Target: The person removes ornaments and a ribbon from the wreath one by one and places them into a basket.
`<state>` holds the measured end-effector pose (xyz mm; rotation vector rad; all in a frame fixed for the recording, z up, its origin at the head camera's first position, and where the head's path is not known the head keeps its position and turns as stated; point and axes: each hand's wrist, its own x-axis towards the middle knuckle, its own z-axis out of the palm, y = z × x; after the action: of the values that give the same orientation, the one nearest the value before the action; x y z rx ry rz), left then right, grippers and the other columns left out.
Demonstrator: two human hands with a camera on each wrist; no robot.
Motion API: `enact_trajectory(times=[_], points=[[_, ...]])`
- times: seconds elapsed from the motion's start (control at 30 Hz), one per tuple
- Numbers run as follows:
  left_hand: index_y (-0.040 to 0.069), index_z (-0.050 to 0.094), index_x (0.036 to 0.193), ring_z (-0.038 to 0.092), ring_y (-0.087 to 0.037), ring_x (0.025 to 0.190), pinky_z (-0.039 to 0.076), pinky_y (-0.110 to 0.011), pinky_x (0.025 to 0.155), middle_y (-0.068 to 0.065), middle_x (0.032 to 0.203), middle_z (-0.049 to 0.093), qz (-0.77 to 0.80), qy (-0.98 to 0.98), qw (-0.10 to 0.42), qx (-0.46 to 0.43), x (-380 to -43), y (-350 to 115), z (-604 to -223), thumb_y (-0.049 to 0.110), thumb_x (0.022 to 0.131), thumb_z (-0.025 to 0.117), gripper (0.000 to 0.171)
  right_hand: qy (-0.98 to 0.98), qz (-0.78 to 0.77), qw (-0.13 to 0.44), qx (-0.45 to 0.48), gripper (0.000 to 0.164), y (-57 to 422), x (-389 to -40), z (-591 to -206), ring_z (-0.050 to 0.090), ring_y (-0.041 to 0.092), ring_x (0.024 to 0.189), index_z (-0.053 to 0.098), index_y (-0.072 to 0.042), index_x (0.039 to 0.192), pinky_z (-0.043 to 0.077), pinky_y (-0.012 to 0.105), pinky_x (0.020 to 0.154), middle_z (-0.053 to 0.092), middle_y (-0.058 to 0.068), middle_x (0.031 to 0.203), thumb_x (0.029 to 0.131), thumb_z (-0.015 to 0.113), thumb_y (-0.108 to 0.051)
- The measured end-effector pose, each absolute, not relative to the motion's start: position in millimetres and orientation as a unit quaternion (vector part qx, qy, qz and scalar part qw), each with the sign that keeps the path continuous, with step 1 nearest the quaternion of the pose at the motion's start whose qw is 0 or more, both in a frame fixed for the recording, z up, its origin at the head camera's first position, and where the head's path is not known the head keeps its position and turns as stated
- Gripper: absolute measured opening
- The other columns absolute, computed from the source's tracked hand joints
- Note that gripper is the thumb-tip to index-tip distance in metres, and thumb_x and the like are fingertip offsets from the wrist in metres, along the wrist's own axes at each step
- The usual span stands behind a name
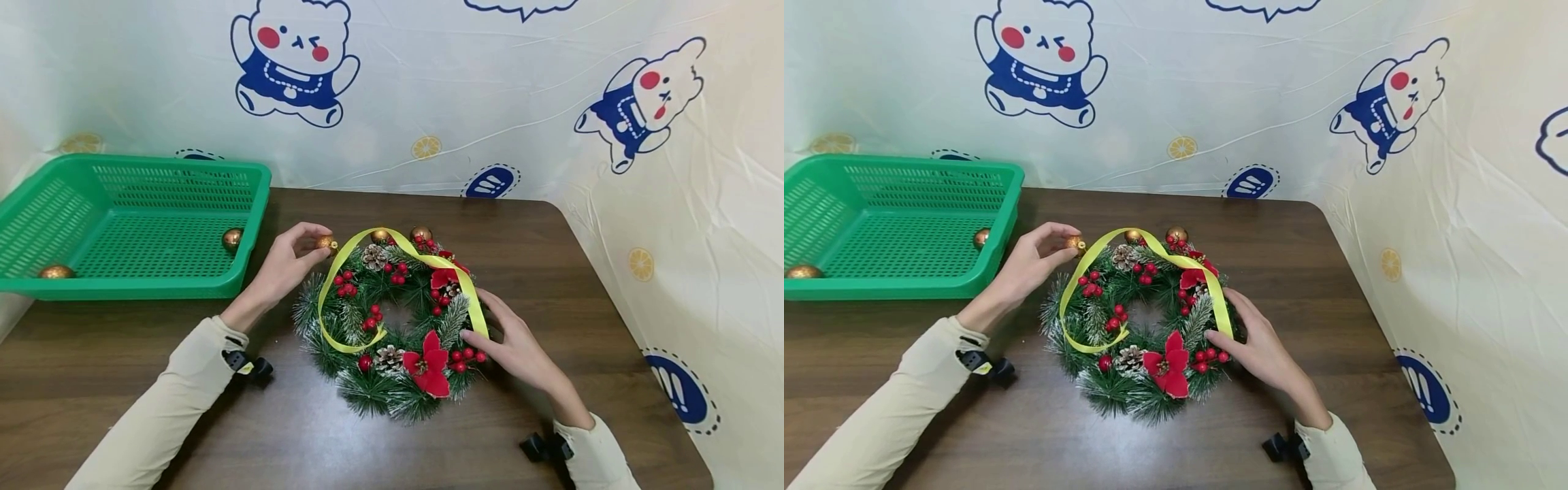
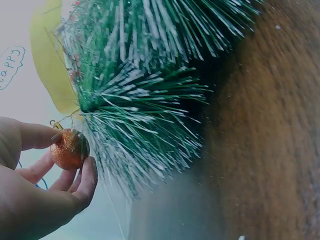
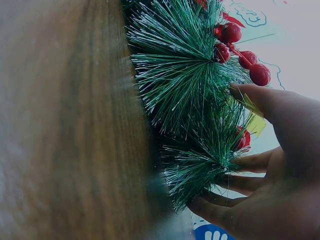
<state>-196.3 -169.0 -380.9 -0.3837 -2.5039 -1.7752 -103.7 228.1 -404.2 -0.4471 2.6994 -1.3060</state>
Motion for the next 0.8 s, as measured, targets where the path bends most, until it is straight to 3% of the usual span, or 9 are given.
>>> enact_trajectory(times=[0.53, 0.8], points=[[0.003, 0.058, 0.129, 0.059, -0.024, 0.115, 0.049, -0.022, 0.09, -0.011, 0.128, 0.058, -0.584, -0.799, 0.045, -0.138, -187, -168, -361, 0.01, 0.098, 0.065, 0.032, 0.89, -0.429, 0.056, -0.146, 0.075, 229, -104, -405, 0.04, 0.025, 0.139, 0.034, -0.024, 0.154, 0.041, 0.053, 0.107, 0.036, 0.0, 0.155, 0.091, 0.071, -0.043], [0.004, 0.056, 0.131, 0.06, -0.022, 0.114, 0.05, -0.019, 0.087, -0.012, 0.129, 0.057, -0.594, -0.792, 0.049, -0.135, -184, -171, -353, 0.011, 0.098, 0.064, 0.034, 0.89, -0.429, 0.061, -0.14, 0.077, 228, -103, -404, 0.041, 0.027, 0.138, 0.033, -0.022, 0.154, 0.042, 0.053, 0.107, 0.034, 0.002, 0.156, 0.091, 0.071, -0.044]])
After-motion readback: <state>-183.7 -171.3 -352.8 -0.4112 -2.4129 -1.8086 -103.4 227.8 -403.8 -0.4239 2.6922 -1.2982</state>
